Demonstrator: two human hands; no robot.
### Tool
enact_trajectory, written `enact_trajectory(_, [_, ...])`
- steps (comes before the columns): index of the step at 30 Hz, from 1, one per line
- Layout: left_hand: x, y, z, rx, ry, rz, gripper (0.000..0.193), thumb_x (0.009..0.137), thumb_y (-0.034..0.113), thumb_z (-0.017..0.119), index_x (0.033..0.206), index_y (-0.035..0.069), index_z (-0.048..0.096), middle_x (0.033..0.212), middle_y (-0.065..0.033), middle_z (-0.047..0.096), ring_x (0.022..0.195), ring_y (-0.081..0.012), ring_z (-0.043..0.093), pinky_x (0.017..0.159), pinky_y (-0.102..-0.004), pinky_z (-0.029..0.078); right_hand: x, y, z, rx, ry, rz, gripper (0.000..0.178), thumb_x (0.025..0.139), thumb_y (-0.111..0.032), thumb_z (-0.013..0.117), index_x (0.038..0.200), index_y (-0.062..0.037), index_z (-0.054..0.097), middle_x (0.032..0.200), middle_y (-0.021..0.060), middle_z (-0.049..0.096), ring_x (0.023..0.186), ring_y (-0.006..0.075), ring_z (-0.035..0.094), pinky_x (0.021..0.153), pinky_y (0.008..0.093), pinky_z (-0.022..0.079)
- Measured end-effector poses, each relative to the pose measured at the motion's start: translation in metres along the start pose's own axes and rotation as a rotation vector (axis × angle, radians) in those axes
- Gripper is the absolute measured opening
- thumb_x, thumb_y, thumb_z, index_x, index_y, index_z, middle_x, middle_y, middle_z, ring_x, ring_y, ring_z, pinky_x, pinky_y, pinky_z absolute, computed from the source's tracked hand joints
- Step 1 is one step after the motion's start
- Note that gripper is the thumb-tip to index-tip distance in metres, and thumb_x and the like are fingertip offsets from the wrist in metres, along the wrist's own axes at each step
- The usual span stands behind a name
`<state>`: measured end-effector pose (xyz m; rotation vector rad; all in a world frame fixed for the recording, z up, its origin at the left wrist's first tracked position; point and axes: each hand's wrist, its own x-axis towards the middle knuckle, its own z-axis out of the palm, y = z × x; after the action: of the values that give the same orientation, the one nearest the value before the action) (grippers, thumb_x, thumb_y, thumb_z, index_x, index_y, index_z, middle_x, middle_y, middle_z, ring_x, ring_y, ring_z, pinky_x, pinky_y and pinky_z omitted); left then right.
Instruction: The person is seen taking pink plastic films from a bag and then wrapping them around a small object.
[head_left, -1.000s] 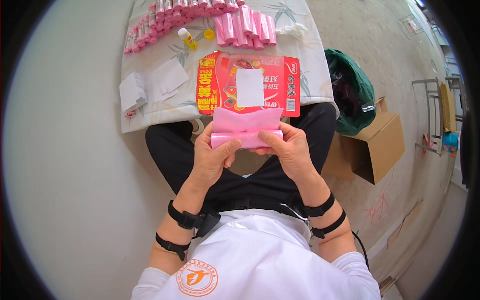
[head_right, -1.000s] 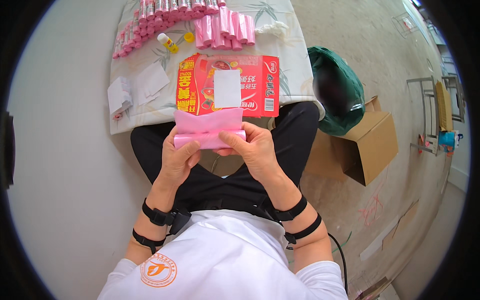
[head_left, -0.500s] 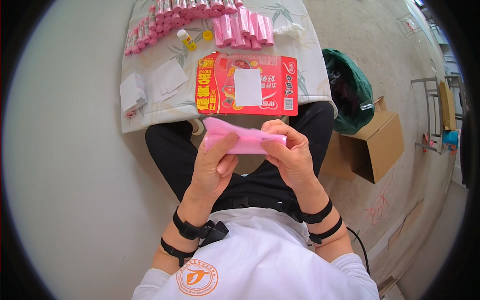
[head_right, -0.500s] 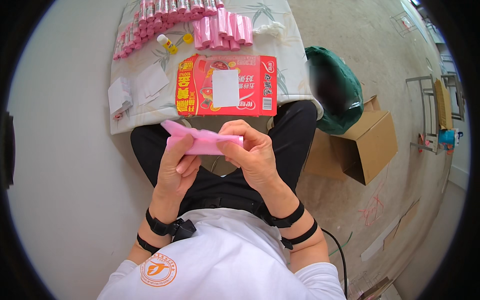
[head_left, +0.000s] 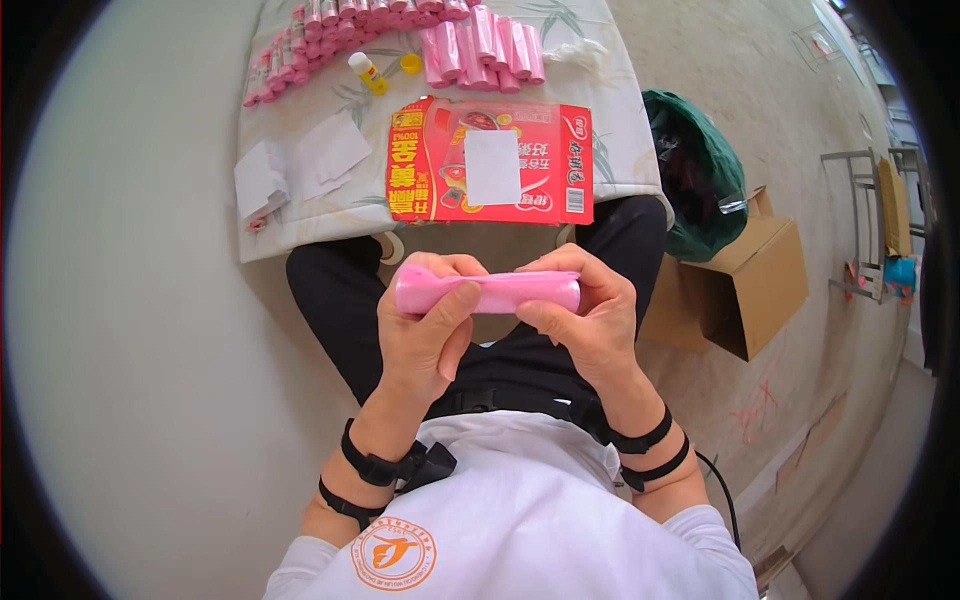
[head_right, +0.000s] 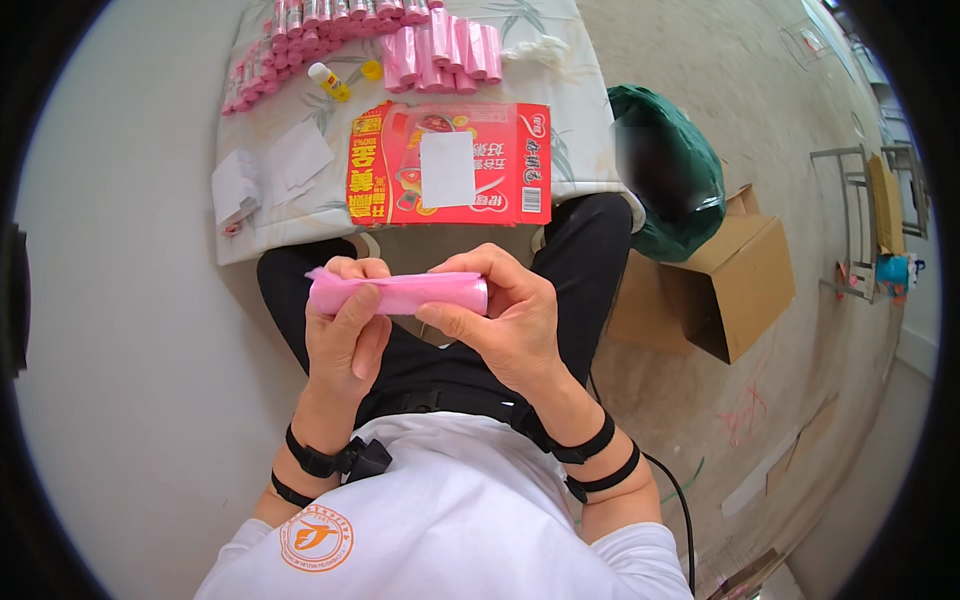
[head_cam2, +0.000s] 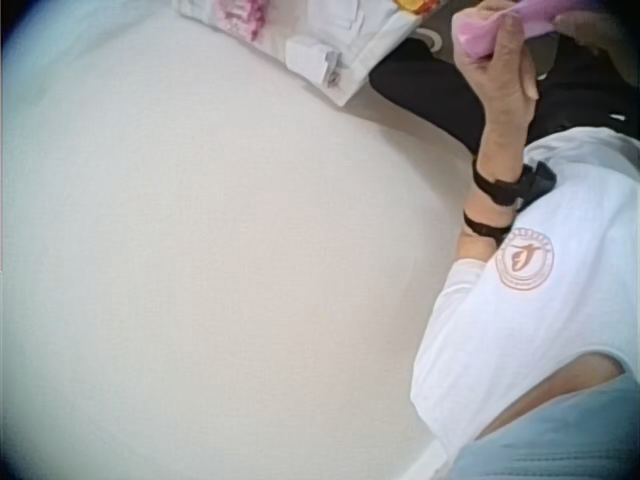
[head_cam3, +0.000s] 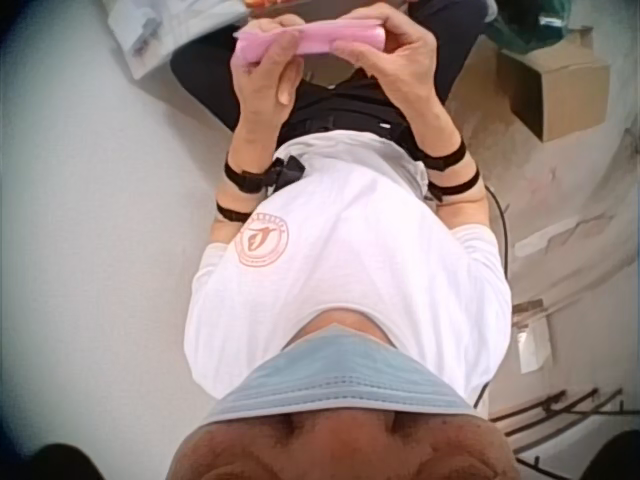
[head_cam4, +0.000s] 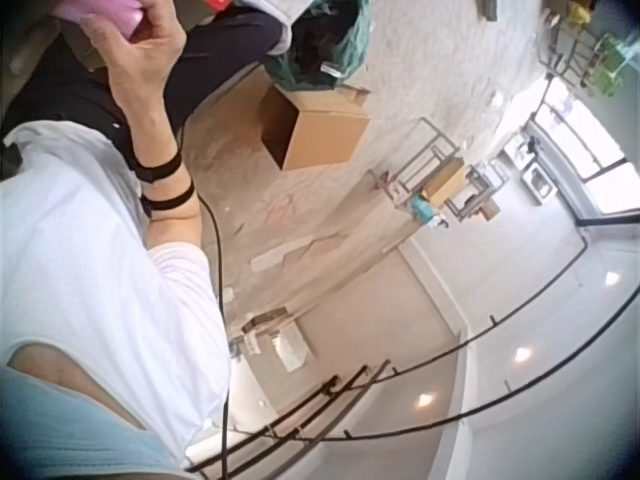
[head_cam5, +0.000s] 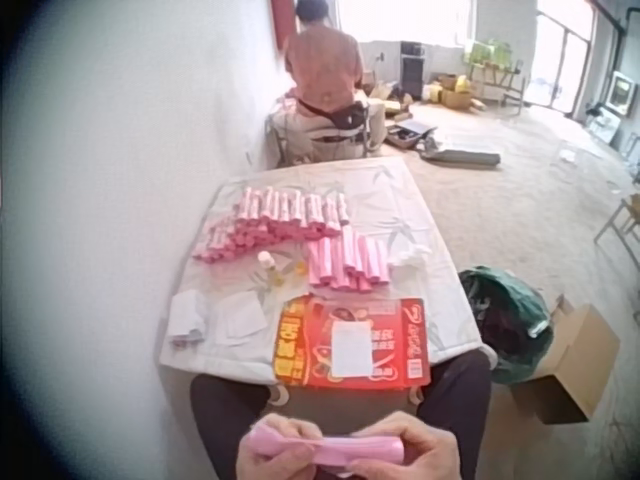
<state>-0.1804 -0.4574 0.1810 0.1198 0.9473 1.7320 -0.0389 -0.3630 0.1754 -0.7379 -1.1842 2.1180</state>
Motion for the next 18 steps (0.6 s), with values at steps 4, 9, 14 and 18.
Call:
enact_trajectory(4, [-0.001, -0.005, -0.001, 0.249, 0.070, 0.199, 0.016, 0.082, -0.003, 0.066, 0.087, 0.005, 0.054, 0.089, -0.0156, 0.064, 0.042, -0.0034, 0.046, 0.033, -0.0155, 0.031, -0.008, 0.009, 0.003, -0.106, 0.090, -0.100, 0.022, 0.074, 0.002, 0.077, 0.091, 0.0025, 0.064, 0.089, 0.0060, 0.062, 0.073, 0.0082, 0.061, 0.063, 0.0203, 0.051])
enact_trajectory(9, [-0.002, 0.003, 0.000, 0.119, 0.084, 0.198, 0.020, 0.080, -0.003, 0.069, 0.083, 0.007, 0.051, 0.085, -0.0125, 0.062, 0.050, -0.0052, 0.048, 0.040, -0.0161, 0.037, -0.011, 0.008, 0.003, 0.114, 0.033, -0.115, 0.026, 0.079, 0.001, 0.070, 0.104, 0.0035, 0.066, 0.101, 0.0078, 0.063, 0.089, 0.0110, 0.060, 0.073, 0.0228, 0.050])
enact_trajectory(14, [-0.002, 0.004, -0.011, 0.178, -0.048, 0.112, 0.022, 0.077, -0.004, 0.070, 0.084, 0.007, 0.052, 0.084, -0.0134, 0.061, 0.053, -0.0057, 0.049, 0.042, -0.0160, 0.038, -0.008, -0.004, -0.012, -0.075, -0.021, -0.006, 0.025, 0.081, -0.003, 0.066, 0.105, 0.0017, 0.068, 0.103, 0.0099, 0.065, 0.090, 0.0125, 0.061, 0.077, 0.0254, 0.049])
enact_trajectory(18, [0.000, 0.004, -0.020, 0.221, -0.129, 0.106, 0.023, 0.075, -0.005, 0.071, 0.086, 0.006, 0.053, 0.086, -0.0153, 0.060, 0.051, -0.0051, 0.047, 0.041, -0.0145, 0.037, -0.009, -0.004, -0.011, -0.067, -0.025, 0.073, 0.013, 0.080, -0.001, 0.068, 0.092, 0.0007, 0.072, 0.092, 0.0093, 0.069, 0.083, 0.0109, 0.062, 0.072, 0.0233, 0.049])
